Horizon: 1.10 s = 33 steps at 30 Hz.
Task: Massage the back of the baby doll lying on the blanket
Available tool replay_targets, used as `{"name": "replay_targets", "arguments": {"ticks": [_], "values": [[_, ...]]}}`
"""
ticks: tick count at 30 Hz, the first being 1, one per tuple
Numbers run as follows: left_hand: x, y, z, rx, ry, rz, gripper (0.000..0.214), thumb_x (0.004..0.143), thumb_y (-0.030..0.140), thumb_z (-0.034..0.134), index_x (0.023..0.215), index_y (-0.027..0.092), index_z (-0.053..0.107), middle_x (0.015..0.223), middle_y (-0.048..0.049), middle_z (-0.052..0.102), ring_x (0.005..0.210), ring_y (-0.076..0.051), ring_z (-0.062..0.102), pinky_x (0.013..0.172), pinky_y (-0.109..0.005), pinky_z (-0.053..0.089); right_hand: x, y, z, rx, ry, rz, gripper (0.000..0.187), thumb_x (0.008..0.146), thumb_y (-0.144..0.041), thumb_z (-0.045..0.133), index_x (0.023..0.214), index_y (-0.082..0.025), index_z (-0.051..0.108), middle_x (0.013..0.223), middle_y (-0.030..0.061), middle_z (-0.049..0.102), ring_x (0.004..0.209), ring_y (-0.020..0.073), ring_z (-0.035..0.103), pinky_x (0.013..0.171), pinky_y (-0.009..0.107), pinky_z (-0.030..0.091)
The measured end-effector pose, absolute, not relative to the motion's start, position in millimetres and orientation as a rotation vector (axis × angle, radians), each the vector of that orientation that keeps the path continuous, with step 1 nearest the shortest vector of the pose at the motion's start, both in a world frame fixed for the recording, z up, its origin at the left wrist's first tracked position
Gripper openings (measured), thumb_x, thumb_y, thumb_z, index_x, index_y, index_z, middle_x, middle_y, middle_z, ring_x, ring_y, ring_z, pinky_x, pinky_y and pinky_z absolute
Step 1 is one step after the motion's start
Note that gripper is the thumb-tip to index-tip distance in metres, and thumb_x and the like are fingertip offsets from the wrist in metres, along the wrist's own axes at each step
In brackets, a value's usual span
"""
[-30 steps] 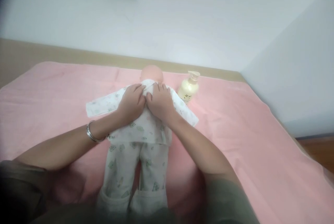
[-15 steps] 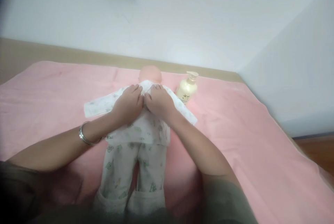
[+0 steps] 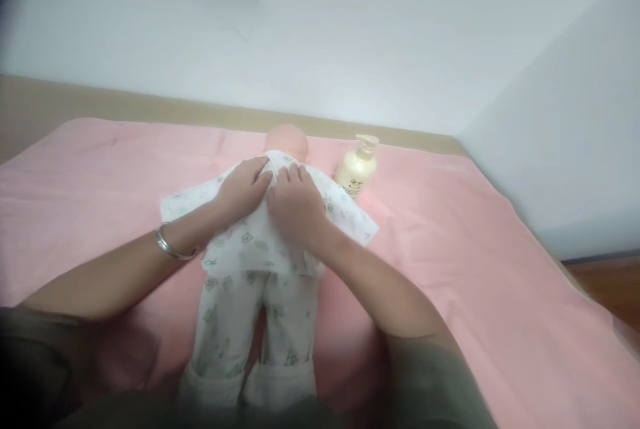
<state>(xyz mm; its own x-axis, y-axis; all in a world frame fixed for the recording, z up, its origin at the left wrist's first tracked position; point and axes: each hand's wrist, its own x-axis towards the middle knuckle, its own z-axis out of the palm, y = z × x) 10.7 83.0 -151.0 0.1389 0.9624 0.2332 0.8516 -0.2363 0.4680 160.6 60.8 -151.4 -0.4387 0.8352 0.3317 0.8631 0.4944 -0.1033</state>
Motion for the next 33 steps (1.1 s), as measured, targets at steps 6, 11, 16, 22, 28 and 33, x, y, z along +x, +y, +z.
{"name": "replay_targets", "arguments": {"ticks": [6,11,16,22,28,33], "values": [[26,53,-156,2.457,1.787,0.739,0.053,0.1,0.024,0.027,0.137,-0.002,0.054,0.145,-0.0248,0.057,0.145,-0.032,0.049,0.127,-0.047,0.036,170,96,-139,-1.664,-2.277,0.142,0.044,0.102,-0.03,0.037,0.125,-0.001,0.061,0.133,0.0229,0.064,0.13,0.036,0.055,0.114,0.048,0.044],[17,68,-154,2.263,1.775,0.758,0.042,0.097,0.026,0.032,0.121,0.008,0.061,0.134,-0.0206,0.065,0.132,-0.032,0.058,0.116,-0.05,0.046,162,67,-151,-1.474,-2.415,-0.159,0.046,0.102,-0.023,0.03,0.124,0.003,0.061,0.131,0.0281,0.063,0.13,0.0394,0.055,0.119,0.053,0.039],[9,87,-152,2.162,1.73,0.788,0.033,0.094,0.032,0.034,0.101,0.015,0.062,0.112,-0.0161,0.07,0.106,-0.03,0.063,0.104,-0.049,0.051,159,49,-159,-1.339,-2.408,-0.234,0.041,0.098,-0.018,0.035,0.124,-0.003,0.064,0.122,0.0223,0.067,0.13,0.0357,0.056,0.119,0.05,0.041],[21,62,-161,2.147,1.817,0.94,0.043,0.095,0.033,0.036,0.117,0.015,0.068,0.135,-0.0142,0.067,0.132,-0.031,0.058,0.119,-0.049,0.045,173,87,-142,-1.59,-2.298,0.172,0.04,0.101,-0.03,0.036,0.114,-0.008,0.065,0.121,0.0203,0.069,0.119,0.0326,0.06,0.108,0.046,0.049],[24,50,-157,2.045,1.794,0.887,0.049,0.094,0.03,0.04,0.135,0.018,0.065,0.152,-0.0058,0.058,0.151,-0.027,0.044,0.127,-0.047,0.038,169,95,-138,-1.717,-2.287,0.158,0.05,0.103,-0.03,0.033,0.129,0.003,0.058,0.137,0.0271,0.061,0.133,0.036,0.052,0.116,0.048,0.04],[11,73,-153,1.883,1.767,0.871,0.053,0.094,0.035,0.043,0.141,0.018,0.061,0.154,-0.0075,0.056,0.148,-0.029,0.046,0.127,-0.047,0.036,157,66,-153,-1.594,-2.385,-0.188,0.05,0.103,-0.026,0.034,0.136,0.004,0.055,0.14,0.0286,0.058,0.134,0.0401,0.052,0.118,0.054,0.039]]}}
